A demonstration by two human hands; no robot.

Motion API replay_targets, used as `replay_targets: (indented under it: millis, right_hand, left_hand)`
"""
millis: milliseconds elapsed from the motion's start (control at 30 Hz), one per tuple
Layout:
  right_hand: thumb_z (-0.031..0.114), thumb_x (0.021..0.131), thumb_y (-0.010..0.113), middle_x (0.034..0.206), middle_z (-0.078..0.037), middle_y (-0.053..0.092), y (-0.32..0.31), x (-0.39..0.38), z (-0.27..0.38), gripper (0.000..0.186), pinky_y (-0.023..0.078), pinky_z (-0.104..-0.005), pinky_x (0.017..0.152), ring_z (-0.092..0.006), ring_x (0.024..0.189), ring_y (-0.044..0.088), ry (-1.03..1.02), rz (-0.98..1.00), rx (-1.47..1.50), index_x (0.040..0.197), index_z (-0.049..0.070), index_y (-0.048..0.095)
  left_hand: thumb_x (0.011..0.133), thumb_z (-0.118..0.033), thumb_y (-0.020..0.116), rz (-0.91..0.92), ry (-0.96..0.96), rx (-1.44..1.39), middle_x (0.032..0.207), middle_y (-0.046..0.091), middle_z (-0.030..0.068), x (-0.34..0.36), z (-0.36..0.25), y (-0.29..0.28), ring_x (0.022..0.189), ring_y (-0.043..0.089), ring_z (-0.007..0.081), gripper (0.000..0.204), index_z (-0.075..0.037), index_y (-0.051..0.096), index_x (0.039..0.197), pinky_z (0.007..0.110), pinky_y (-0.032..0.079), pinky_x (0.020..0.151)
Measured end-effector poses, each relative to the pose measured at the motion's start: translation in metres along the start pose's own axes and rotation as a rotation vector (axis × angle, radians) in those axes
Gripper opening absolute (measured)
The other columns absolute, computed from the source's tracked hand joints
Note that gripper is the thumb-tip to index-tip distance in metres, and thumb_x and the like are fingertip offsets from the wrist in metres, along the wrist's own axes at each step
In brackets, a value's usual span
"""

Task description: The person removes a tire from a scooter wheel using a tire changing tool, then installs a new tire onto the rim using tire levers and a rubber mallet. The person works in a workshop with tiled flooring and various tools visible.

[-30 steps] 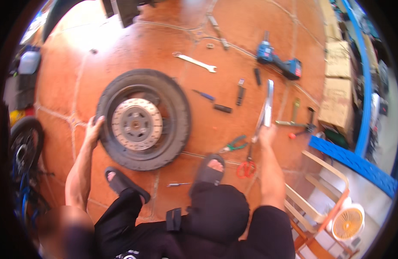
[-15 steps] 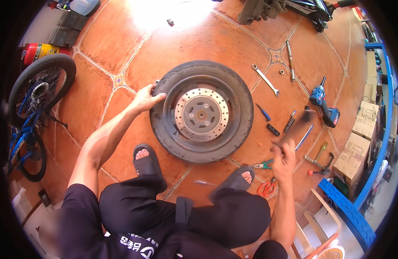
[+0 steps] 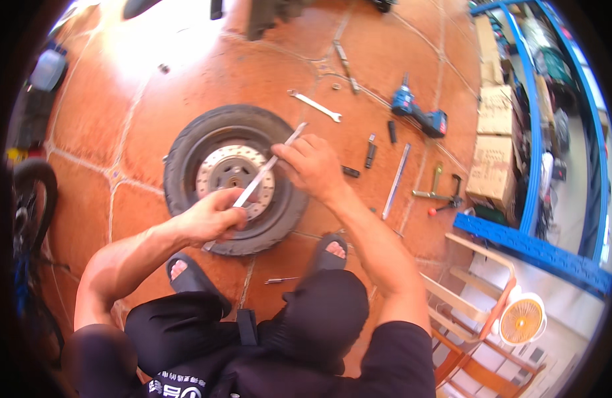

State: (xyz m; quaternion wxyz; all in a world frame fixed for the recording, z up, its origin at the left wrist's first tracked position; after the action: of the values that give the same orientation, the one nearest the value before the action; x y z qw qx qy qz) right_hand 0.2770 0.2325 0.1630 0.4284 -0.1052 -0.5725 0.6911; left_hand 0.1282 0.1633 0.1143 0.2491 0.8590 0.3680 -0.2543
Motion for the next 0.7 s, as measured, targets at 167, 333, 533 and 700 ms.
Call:
replay_targets:
  millis: [167,333,533,700]
  right_hand:
    - [0.013,0.078,0.064,0.103,-0.019,0.060,-0.015,-0.225,-0.206,0.043,0.049,-0.0413,0.083,-0.0324,0.092,0.060,0.888,-0.367,-0.411,0.118,0.001,0.052]
    - [0.029,0.068,0.067,0.109,-0.026,0.062,0.007,-0.389,-0.237,0.054,0.047,-0.0425,0.090,-0.0344,0.104,0.061,1.870,0.133,-0.369,0.109,-0.004,0.057]
    - [0.031,0.074,0.060,0.099,-0.025,0.066,0.018,-0.446,-0.255,0.043,0.051,-0.0404,0.084,-0.0328,0.096,0.065,2.071,0.372,0.078,0.096,-0.006,0.066]
    - [0.027,0.077,0.058,0.108,-0.030,0.060,-0.005,-0.434,-0.273,0.050,0.046,-0.0424,0.091,-0.0380,0.105,0.059,1.720,0.329,-0.374,0.112,-0.008,0.051]
  left_hand:
    - [0.093,-0.020,0.047,-0.228,0.039,0.174,0.076,0.056,0.0023,0.011,-0.009,-0.020,0.062,0.051,0.0093,0.036,0.001,0.051,0.123,0.025,0.043,0.057]
    - [0.098,-0.025,0.045,-0.455,-0.159,0.006,0.068,0.049,-0.0026,-0.033,-0.006,-0.070,0.055,0.040,0.0036,0.037,-0.001,0.051,0.125,0.019,0.033,0.048]
    - [0.096,-0.023,0.047,-0.609,-0.271,0.357,0.072,0.057,-0.0001,-0.045,-0.004,-0.095,0.058,0.048,0.0072,0.029,-0.004,0.061,0.113,0.024,0.041,0.053]
    - [0.092,-0.018,0.051,-0.640,-0.309,0.690,0.069,0.061,0.0080,-0.054,-0.027,-0.123,0.060,0.057,0.0154,0.023,0.000,0.062,0.101,0.031,0.046,0.058]
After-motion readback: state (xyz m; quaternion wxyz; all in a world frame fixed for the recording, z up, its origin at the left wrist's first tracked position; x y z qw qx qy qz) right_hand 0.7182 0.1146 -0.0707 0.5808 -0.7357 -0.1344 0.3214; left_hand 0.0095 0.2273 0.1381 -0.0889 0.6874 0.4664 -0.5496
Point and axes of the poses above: each hand's wrist, its own x-axis towards the middle knuckle, its own y-axis out of the palm, z = x × y, the point moved 7 cm from there along x, towards the middle knuckle
